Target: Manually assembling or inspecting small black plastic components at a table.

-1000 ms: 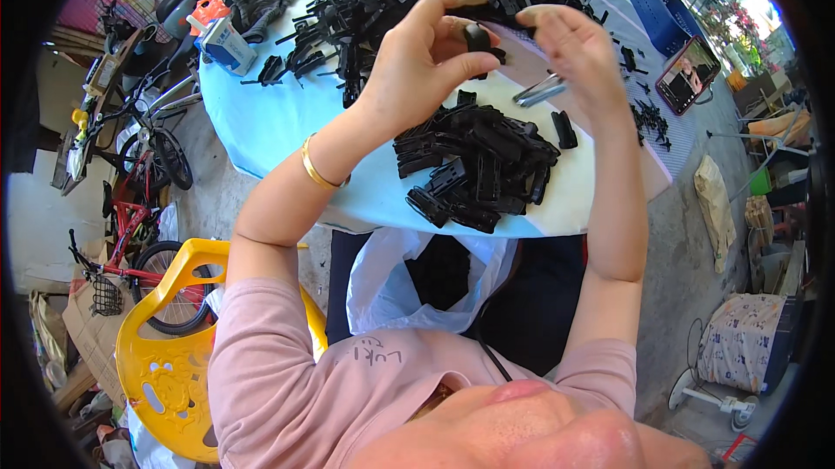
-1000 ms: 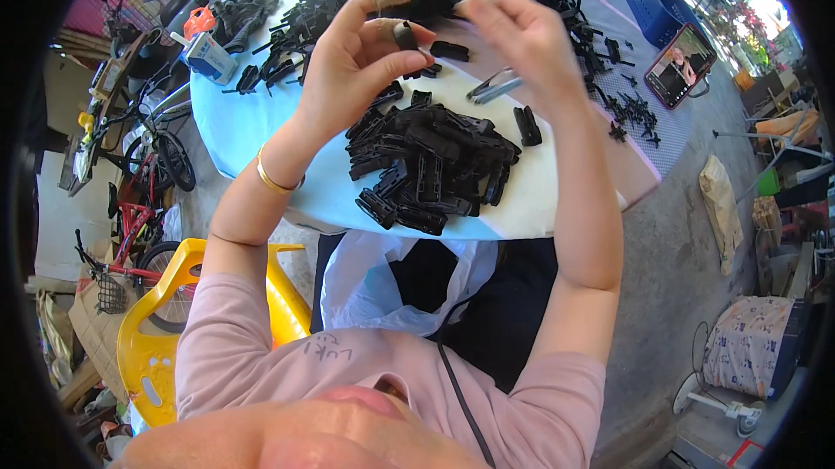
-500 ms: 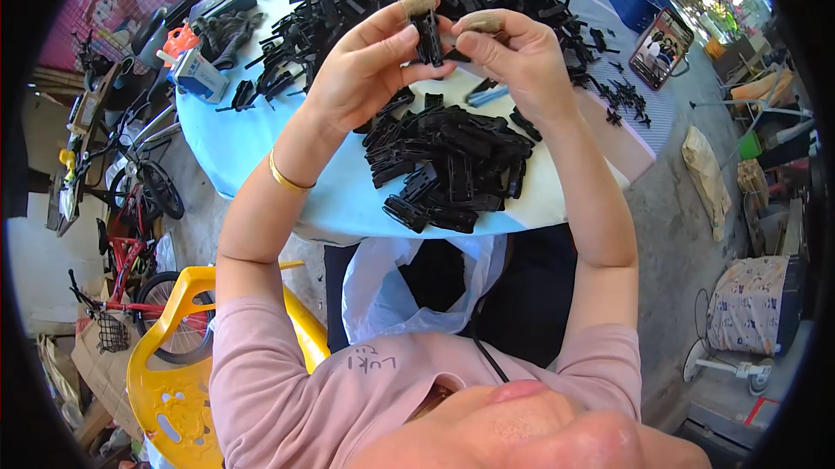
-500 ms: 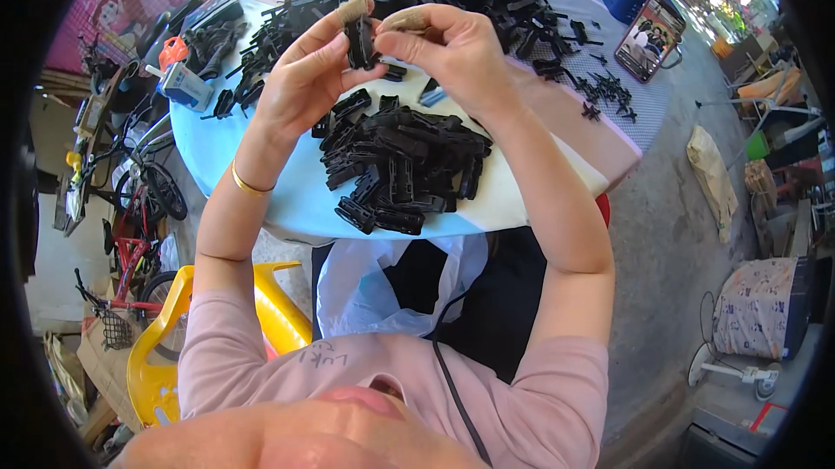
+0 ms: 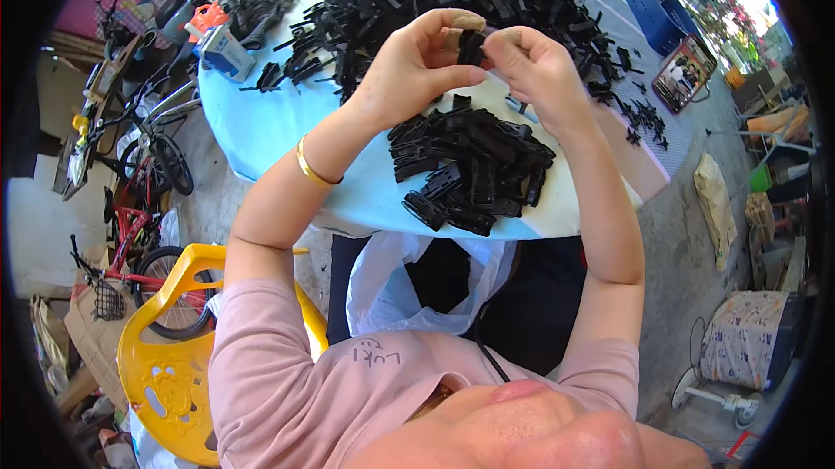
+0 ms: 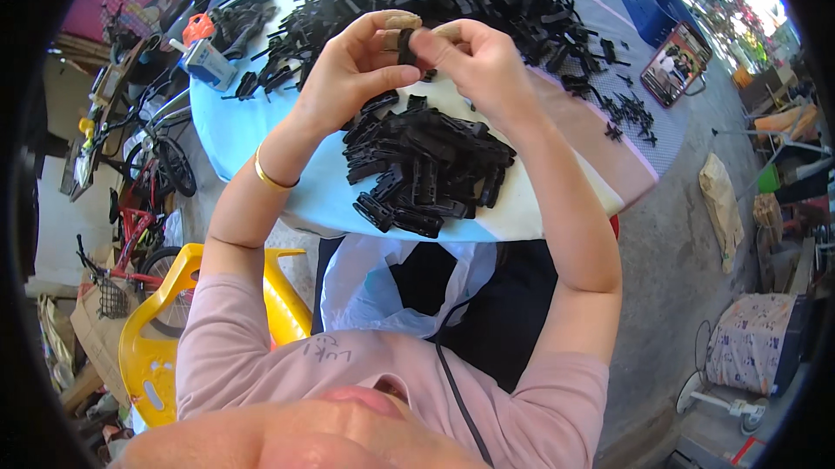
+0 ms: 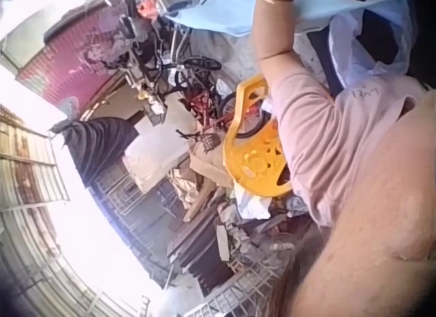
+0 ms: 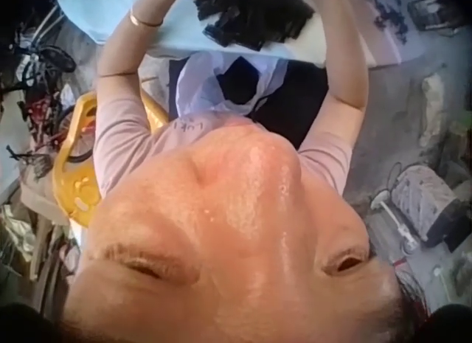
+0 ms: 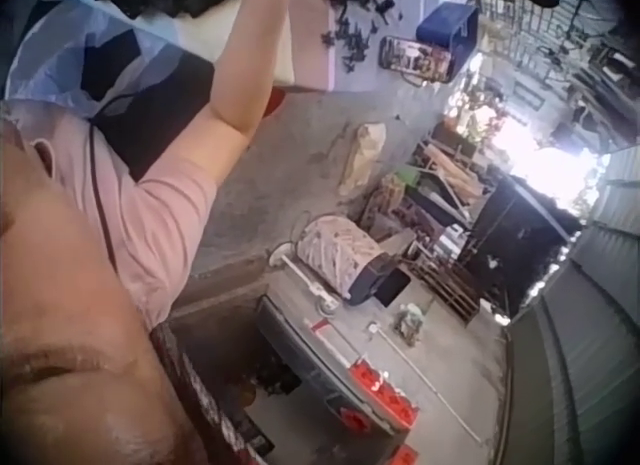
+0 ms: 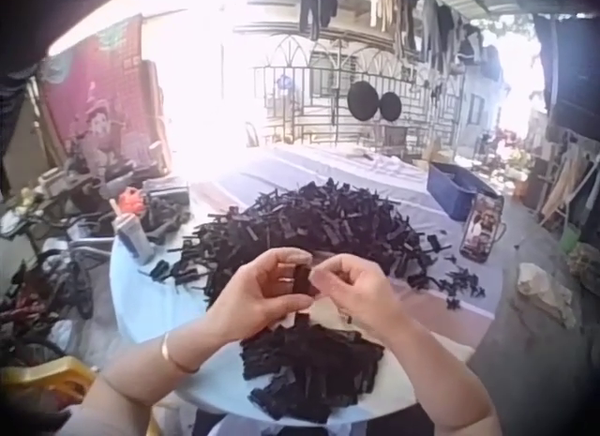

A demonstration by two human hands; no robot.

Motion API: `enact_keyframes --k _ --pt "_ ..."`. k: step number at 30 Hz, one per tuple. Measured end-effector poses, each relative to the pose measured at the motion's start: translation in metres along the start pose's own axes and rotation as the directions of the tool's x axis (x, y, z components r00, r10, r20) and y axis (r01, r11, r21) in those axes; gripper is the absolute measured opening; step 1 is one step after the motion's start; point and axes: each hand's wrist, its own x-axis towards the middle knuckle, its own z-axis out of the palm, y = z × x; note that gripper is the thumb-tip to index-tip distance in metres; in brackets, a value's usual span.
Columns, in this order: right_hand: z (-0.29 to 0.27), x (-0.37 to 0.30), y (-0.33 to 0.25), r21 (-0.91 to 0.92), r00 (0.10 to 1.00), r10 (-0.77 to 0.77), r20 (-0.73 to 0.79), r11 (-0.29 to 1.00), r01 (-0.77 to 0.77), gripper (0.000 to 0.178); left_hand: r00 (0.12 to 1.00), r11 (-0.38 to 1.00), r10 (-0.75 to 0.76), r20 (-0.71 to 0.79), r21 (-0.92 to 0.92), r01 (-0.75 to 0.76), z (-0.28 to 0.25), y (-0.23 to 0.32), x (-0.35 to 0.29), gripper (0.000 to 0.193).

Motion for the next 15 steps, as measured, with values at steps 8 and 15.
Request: enact_keyframes --k 8,15 --pt "0.011 0.002 0.009 0.019 0.986 -0.157 0.05 0.987 0.157 0.018 0.995 0.99 -0.024 -0.094 -0.14 0.011 0.001 0.002 -0.003 0.041" --pt "0.008 0.002 0.011 -0.165 0.956 -0.29 0.052 0.941 0.295 0.016 0.989 0.997 0.081 -0.127 0.023 -0.079 0.008 -0.002 -0.005 0.03"
